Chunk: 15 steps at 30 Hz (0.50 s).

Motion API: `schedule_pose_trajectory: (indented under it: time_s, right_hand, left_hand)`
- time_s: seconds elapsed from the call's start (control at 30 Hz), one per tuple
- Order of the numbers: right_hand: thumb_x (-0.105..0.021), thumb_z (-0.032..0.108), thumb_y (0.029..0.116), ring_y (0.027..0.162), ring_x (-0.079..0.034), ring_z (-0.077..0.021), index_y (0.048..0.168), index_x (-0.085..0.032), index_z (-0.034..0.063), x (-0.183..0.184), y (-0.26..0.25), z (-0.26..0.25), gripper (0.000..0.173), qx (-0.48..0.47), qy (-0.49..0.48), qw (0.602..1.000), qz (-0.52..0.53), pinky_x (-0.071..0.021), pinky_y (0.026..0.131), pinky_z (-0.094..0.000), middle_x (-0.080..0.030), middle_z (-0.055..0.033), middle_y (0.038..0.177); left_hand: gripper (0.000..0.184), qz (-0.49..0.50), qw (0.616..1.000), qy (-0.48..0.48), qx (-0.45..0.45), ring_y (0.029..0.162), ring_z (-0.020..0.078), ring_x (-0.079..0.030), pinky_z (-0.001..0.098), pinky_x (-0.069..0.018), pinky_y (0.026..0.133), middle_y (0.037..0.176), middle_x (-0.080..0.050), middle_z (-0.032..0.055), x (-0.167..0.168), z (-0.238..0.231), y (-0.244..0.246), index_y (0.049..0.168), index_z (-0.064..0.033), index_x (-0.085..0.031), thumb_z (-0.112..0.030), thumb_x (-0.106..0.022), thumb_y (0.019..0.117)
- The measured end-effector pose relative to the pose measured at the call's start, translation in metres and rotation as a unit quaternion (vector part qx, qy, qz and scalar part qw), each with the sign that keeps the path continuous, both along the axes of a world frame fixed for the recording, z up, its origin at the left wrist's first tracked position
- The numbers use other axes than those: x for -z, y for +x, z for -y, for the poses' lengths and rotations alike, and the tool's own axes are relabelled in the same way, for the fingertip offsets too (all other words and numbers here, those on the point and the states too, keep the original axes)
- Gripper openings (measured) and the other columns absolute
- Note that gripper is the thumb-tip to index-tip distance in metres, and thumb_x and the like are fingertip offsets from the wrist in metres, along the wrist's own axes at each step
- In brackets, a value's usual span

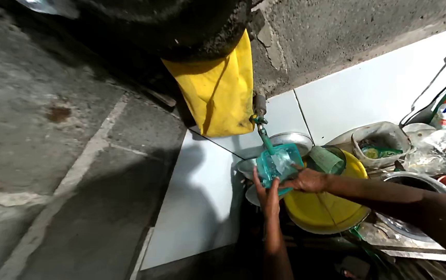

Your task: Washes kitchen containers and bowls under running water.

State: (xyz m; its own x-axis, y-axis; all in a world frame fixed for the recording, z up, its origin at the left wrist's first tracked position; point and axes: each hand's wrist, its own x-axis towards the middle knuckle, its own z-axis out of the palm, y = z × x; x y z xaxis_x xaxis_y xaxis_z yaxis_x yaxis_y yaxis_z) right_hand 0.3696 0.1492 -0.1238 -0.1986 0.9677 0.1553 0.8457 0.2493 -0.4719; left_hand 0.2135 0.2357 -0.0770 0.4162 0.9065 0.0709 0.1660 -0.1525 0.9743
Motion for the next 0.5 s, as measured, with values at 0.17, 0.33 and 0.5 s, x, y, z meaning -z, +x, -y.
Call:
schedule_pose_trajectory:
  time_s: [0.17,0.33,0.5]
  right_hand:
    - [-0.047,0.013,0.1077,0.119,-0.063,-0.0453,0.127,-0.066,-0.0040,-0.013,0.021,-0.006,0.032,0.049,-0.022,0.997,0.059,-0.0208,0.125,-0.0590,-0.070,-0.0271,0.116]
    - [-0.063,0.031,0.1017,0.100,-0.067,-0.0458,0.113,-0.067,-0.0072,-0.040,0.004,0.000,0.041,0.087,-0.078,0.976,-0.182,-0.0476,0.094,-0.0655,-0.069,-0.0281,0.100]
    - [-0.062,0.036,0.1028,0.100,-0.067,-0.0259,0.128,-0.062,-0.0034,-0.060,0.022,0.008,0.047,0.170,-0.087,0.906,-0.377,-0.0531,0.095,-0.0478,-0.069,-0.0199,0.109]
  left_hand:
    - [0.098,0.052,0.995,-0.080,-0.013,0.136,0.0402,-0.045,0.0604,-0.0543,0.087,0.169,-0.009,0.0176,-0.014,-0.002,0.008,0.164,-0.0330,0.001,-0.018,-0.068,0.0953]
    - [0.069,0.079,0.990,-0.113,-0.011,0.144,0.0306,-0.037,0.0533,-0.0436,0.106,0.170,-0.013,0.0108,0.014,0.015,0.004,0.164,-0.0318,-0.004,-0.053,-0.033,0.1058]
    - [0.067,0.050,0.997,-0.019,0.060,0.150,0.0214,-0.030,0.0482,-0.0396,0.113,0.171,-0.014,0.0072,0.020,0.025,0.006,0.166,-0.0225,-0.011,-0.044,-0.035,0.1071]
